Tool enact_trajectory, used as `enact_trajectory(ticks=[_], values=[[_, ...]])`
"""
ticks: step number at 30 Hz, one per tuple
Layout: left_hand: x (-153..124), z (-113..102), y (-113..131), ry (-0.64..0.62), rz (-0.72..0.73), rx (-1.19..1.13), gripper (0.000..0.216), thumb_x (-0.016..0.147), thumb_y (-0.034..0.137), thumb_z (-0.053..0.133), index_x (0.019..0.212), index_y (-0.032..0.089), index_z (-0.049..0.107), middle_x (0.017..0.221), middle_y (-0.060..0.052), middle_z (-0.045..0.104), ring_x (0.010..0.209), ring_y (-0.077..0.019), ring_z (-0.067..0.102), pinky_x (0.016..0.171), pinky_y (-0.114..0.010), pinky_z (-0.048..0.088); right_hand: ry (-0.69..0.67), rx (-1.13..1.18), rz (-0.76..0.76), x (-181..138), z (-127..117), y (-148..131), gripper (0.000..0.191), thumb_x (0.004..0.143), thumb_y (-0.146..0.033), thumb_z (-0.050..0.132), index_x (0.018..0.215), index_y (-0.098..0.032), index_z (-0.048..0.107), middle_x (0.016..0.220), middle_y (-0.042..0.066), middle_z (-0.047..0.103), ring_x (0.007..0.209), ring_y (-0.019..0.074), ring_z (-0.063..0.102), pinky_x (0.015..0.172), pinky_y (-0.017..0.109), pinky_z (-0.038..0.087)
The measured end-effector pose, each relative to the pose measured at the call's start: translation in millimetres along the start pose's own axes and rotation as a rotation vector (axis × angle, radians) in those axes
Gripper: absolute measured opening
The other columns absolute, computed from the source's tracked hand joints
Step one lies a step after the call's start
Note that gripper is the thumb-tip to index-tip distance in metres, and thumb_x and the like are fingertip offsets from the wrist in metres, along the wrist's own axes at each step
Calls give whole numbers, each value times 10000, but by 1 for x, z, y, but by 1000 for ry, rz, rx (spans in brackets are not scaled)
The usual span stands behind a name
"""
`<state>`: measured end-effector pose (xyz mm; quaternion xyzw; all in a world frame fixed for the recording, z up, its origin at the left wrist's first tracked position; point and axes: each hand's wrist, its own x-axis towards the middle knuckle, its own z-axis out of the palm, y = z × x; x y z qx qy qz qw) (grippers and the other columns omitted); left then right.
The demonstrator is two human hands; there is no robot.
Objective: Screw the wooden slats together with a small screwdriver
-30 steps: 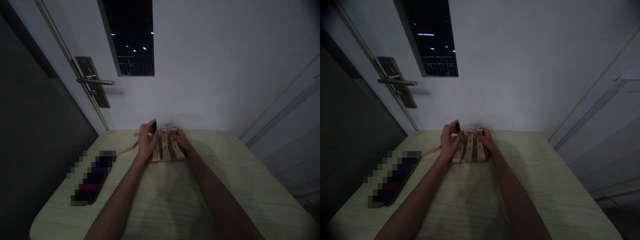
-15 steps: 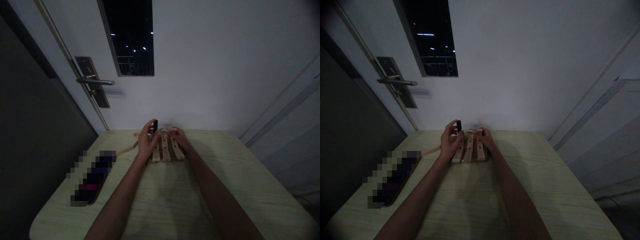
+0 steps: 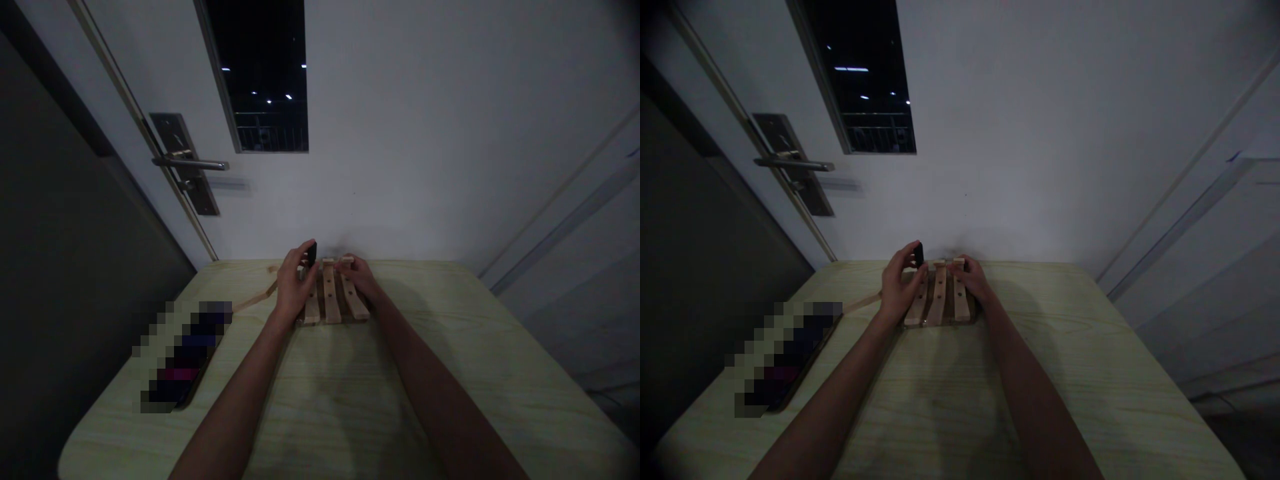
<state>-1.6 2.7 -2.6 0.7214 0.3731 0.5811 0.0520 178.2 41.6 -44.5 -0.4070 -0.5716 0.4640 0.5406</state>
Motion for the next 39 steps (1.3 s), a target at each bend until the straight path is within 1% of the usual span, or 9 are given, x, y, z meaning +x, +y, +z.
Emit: enact_trajectory(ticks=[4,8,12,17,22,26,30,33,39], values=[[1,-1,0,38,16,43,406,821,195,606,1216,234,520,1004,-55,561,868,-148,557,713,-278,519,9,-32,-12,1,-1,2,321,646,-445,698,723,-192,517,662,-35,518,604,108,468,578,242,385],[0,-1,0,42,6,55,396,839,205,587,1226,239,512,936,-32,553,771,-127,552,719,-282,508,14,-44,-21,2,-1,1,311,649,-441,692,706,-194,511,641,-41,503,596,105,452,573,240,371],[0,-1,-1,40,12,40,398,861,208,551,1252,238,488,974,-43,567,750,-127,563,731,-294,503,17,-51,-27,1,0,-2,316,640,-448,693,701,-195,514,646,-39,509,606,110,459,585,248,374],[-1,-1,-2,28,27,23,439,883,169,472,1316,224,430,1034,-72,593,771,-142,567,753,-305,498,11,-55,-27,0,0,-3,323,639,-456,688,709,-192,514,646,-38,512,610,110,462,580,246,373],[-2,-1,-3,2,23,22,445,891,141,425,1326,235,424,1084,-79,607,816,-151,579,773,-314,496,11,-53,-30,-1,1,-4,317,642,-449,684,716,-195,511,640,-40,515,606,109,465,577,245,369],[-1,-1,-1,0,20,-2,427,883,163,465,1304,231,440,1101,-80,608,856,-157,586,785,-319,500,15,-52,-31,0,0,-4,320,636,-446,691,698,-194,502,641,-37,505,607,106,453,574,241,369],[-1,0,-1,-3,6,-12,445,842,215,575,1271,236,459,1082,-70,611,892,-165,588,760,-309,507,10,-46,-23,1,0,-2,329,633,-456,691,704,-194,507,641,-36,502,602,107,451,567,240,368],[0,1,-2,12,7,13,436,825,217,606,1243,246,485,1078,-66,600,908,-167,576,740,-302,507,9,-39,-17,1,0,-2,333,634,-464,687,705,-195,503,649,-35,506,606,109,455,570,241,374],[1,-1,-1,54,-2,65,422,812,211,624,1219,249,521,951,-36,545,821,-141,540,694,-270,495,9,-38,-8,-1,1,-3,339,637,-469,688,728,-196,509,660,-30,525,621,117,472,578,244,382]])
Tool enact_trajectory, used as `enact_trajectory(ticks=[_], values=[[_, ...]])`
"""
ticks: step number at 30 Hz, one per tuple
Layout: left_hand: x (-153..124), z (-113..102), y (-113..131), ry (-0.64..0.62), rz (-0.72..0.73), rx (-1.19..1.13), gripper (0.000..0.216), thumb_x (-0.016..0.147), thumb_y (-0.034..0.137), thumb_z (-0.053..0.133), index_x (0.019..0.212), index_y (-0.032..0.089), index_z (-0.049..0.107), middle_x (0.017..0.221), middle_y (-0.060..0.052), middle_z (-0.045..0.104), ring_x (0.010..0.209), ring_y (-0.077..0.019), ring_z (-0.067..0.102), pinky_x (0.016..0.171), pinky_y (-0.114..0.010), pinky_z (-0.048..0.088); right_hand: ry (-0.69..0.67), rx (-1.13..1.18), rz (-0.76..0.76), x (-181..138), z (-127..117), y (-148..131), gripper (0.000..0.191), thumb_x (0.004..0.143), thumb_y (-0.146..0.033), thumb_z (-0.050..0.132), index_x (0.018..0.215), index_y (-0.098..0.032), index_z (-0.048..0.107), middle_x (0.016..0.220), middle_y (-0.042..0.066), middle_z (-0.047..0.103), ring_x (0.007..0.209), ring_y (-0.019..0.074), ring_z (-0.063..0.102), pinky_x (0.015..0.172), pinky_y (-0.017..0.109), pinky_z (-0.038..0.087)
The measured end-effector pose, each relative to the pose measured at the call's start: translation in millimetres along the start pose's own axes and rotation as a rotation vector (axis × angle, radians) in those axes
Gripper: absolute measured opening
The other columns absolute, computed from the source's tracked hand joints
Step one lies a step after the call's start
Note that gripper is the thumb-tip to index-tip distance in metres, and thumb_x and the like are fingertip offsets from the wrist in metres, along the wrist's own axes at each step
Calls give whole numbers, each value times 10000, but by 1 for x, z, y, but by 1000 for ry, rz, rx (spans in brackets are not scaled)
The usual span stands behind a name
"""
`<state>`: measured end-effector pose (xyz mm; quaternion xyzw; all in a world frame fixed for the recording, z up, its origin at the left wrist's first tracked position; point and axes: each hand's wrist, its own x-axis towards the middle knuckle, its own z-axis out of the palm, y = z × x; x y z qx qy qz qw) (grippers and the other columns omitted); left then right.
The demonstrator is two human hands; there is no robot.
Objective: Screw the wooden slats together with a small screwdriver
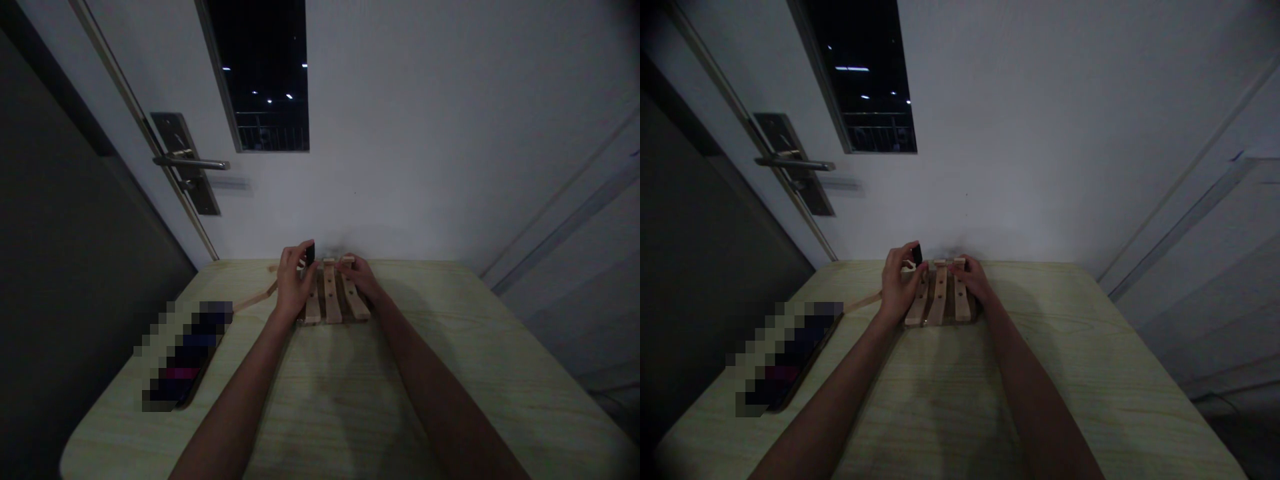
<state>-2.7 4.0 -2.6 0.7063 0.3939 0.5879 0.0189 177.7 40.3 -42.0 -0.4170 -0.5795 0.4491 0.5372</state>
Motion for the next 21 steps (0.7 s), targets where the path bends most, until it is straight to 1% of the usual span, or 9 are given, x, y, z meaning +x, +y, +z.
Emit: enact_trajectory(ticks=[4,9,13,17,21], values=[[0,0,2,-1,3,-14,405,833,216,592,1227,242,507,944,-36,553,787,-136,539,683,-271,492,0,2,0,0,0,0,333,639,-459,690,723,-195,506,665,-29,523,619,114,472,577,242,380],[-1,0,3,-10,10,-40,452,851,225,550,1290,232,444,1037,-68,580,793,-145,551,704,-297,498,-3,1,6,0,0,1,329,644,-451,690,730,-193,505,659,-35,505,603,106,458,564,238,376],[-2,0,1,-19,-24,-59,479,869,243,513,1332,209,396,1092,-100,595,823,-162,572,747,-328,504,-6,-2,4,0,0,0,324,645,-446,688,715,-195,496,646,-42,487,596,102,446,564,234,373],[-3,0,1,-43,-60,-107,493,888,253,475,1362,218,343,1081,-103,623,799,-164,596,770,-355,508,6,-12,1,1,0,-1,324,632,-446,690,696,-195,494,626,-45,481,591,103,436,560,233,365],[-3,-1,2,-64,-52,-134,468,893,237,460,1348,224,355,1061,-95,642,831,-172,616,785,-357,510,6,-15,-6,2,0,-1,320,631,-449,686,695,-195,504,626,-44,488,593,103,436,565,234,358]])
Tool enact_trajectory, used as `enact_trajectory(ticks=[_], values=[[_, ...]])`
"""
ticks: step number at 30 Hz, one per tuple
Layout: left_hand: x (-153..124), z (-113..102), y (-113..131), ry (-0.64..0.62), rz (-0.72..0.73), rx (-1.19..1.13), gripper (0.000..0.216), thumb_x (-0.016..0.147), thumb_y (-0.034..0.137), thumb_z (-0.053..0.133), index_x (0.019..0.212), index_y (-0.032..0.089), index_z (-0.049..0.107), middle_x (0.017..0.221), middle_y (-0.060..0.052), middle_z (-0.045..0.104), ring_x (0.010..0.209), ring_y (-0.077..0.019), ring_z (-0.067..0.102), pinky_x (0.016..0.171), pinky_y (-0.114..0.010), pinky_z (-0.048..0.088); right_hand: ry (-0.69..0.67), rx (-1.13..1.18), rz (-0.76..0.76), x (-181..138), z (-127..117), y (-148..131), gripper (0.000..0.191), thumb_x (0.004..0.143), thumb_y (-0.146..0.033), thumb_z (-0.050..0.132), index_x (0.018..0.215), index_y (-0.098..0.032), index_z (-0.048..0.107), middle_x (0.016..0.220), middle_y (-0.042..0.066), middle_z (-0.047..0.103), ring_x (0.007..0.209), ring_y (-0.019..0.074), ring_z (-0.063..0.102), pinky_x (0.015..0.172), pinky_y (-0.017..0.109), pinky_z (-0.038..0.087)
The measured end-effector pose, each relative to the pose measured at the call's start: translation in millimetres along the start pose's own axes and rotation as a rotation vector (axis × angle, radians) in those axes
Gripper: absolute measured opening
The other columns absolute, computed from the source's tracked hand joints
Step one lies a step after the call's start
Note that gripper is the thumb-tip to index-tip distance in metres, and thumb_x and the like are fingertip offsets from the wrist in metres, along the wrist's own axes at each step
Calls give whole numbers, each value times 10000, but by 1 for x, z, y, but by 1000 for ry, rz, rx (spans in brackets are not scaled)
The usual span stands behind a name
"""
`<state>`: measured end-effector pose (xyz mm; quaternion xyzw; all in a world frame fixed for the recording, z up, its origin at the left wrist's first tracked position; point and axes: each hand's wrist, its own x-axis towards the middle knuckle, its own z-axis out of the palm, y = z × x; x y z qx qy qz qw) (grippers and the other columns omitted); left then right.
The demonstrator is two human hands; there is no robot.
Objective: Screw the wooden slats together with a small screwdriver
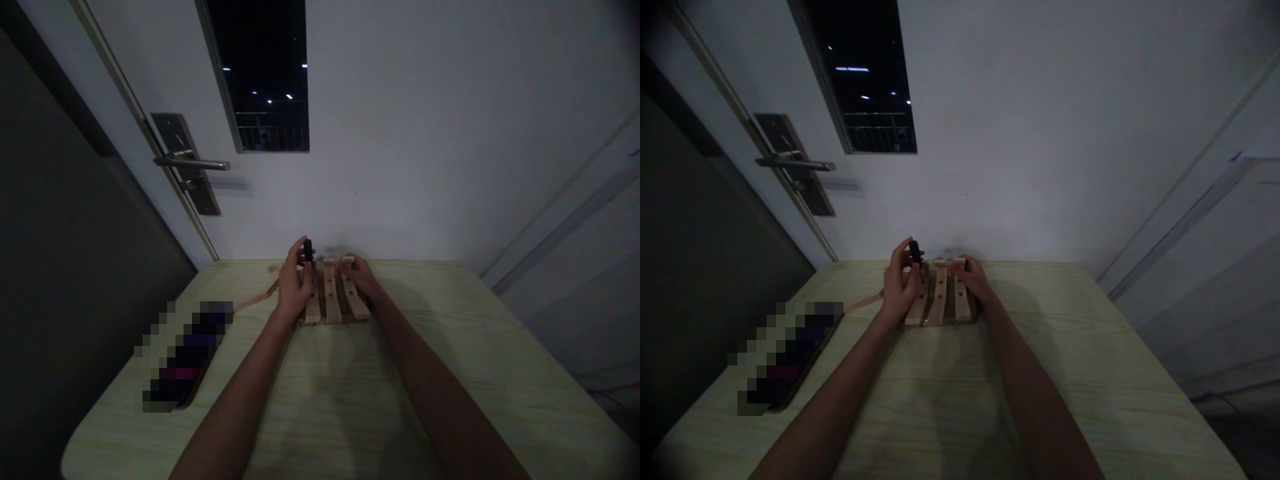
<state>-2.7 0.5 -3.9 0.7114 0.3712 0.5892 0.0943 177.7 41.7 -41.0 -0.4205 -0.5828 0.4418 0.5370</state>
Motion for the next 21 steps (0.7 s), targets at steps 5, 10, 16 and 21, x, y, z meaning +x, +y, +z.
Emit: enact_trajectory(ticks=[5,10,16,21], values=[[0,1,1,-20,15,4,462,871,202,490,1321,222,386,1058,-84,642,916,-178,618,797,-343,504,-3,3,1,1,0,1,327,623,-448,695,694,-191,507,634,-45,490,588,101,436,575,241,364],[2,3,-1,47,25,62,430,812,219,609,1221,214,475,1072,-78,607,935,-173,593,755,-304,501,-6,12,11,-1,0,0,341,636,-468,684,721,-191,503,652,-38,510,597,108,457,575,247,379],[3,3,-3,91,26,99,437,798,224,634,1210,222,489,936,-35,576,743,-124,545,700,-277,499,-2,15,9,-2,1,-1,338,630,-463,691,717,-193,508,650,-38,508,603,107,455,575,243,380],[2,2,-1,63,43,94,437,828,243,596,1247,234,469,982,-51,592,748,-129,557,692,-278,508,-9,15,17,0,0,2,346,631,-476,690,708,-200,498,647,-39,503,594,109,454,575,249,389]])
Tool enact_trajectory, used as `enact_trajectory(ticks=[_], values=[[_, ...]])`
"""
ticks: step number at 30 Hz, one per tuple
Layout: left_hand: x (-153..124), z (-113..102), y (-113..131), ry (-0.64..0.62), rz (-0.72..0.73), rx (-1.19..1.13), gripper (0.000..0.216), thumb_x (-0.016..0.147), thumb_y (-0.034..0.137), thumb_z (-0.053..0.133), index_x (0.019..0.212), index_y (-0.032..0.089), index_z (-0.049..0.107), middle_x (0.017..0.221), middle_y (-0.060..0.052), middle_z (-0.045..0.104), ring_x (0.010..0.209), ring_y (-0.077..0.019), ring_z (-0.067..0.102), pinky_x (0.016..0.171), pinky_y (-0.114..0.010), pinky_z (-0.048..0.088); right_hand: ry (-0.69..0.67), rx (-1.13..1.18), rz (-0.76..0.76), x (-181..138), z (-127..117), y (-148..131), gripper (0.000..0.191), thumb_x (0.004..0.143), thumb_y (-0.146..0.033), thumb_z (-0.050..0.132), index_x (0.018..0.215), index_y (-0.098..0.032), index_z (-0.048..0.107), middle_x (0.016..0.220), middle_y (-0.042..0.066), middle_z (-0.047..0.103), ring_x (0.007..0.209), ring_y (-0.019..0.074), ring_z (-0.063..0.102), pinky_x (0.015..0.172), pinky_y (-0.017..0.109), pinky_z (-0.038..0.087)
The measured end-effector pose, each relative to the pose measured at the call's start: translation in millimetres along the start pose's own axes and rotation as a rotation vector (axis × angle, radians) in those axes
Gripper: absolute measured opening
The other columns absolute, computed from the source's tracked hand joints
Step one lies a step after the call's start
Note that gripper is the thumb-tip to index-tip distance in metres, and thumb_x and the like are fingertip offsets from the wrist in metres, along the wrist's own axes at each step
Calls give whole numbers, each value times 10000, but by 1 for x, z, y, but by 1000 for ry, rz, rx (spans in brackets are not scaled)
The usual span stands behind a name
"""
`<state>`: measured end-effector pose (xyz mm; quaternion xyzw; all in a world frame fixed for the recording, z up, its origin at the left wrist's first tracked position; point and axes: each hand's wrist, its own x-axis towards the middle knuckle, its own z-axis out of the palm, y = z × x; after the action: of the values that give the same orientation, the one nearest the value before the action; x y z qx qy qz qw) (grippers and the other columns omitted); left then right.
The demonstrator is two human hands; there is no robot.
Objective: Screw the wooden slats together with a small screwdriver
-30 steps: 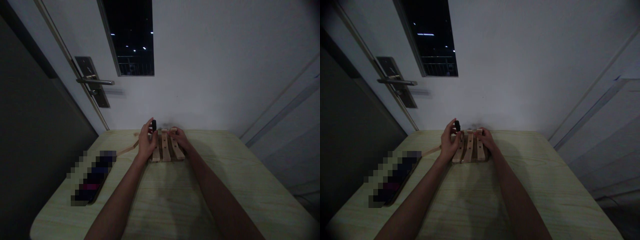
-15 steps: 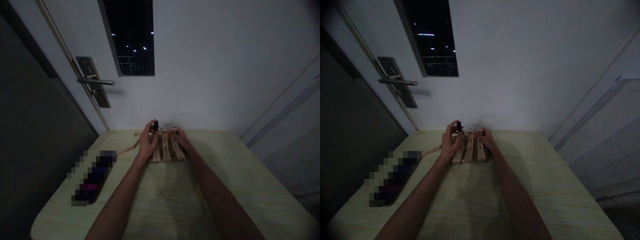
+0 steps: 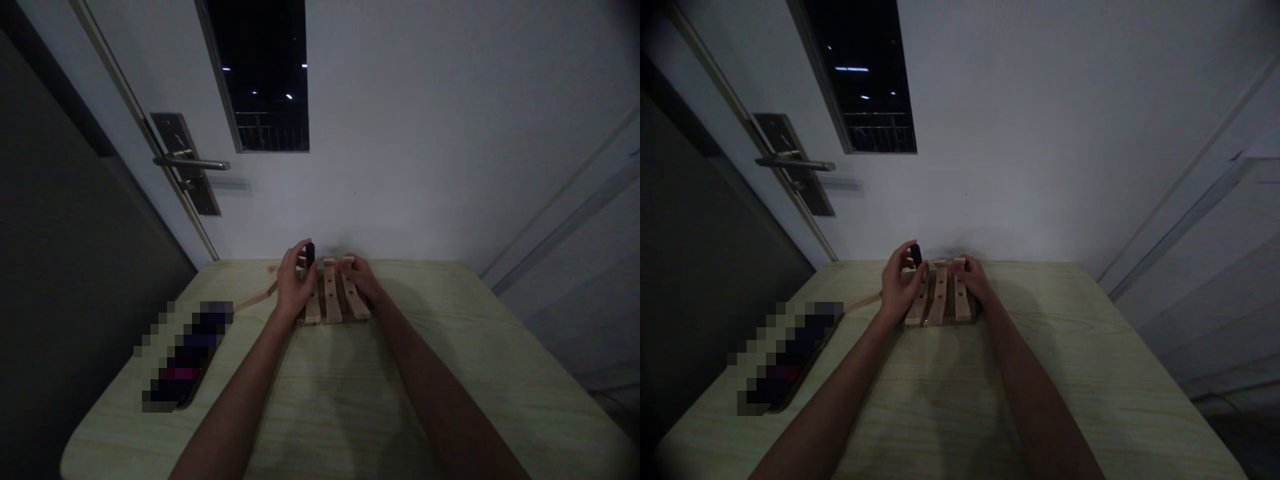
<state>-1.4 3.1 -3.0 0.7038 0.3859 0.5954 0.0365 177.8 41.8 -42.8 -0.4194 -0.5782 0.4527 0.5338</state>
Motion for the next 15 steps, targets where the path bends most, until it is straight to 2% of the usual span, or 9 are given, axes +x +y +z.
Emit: enact_trajectory(ticks=[4,11,15], values=[[-1,0,1,-9,0,-13,478,839,241,570,1295,226,427,1036,-74,610,762,-139,568,692,-290,511,8,-7,-5,0,0,0,351,629,-479,694,704,-199,496,640,-41,496,594,106,446,571,242,382],[-3,0,1,-52,-102,-55,523,830,221,574,1317,221,381,987,-69,660,772,-145,606,722,-296,511,-2,-8,-11,-2,0,-3,329,648,-465,680,711,-195,503,650,-38,503,598,105,454,570,242,380],[-2,-1,2,-67,-68,-59,524,840,203,550,1333,230,373,1024,-74,667,771,-142,620,724,-299,522,6,-13,-14,-1,0,-3,336,629,-466,689,712,-194,509,643,-39,510,599,106,455,571,239,379]])
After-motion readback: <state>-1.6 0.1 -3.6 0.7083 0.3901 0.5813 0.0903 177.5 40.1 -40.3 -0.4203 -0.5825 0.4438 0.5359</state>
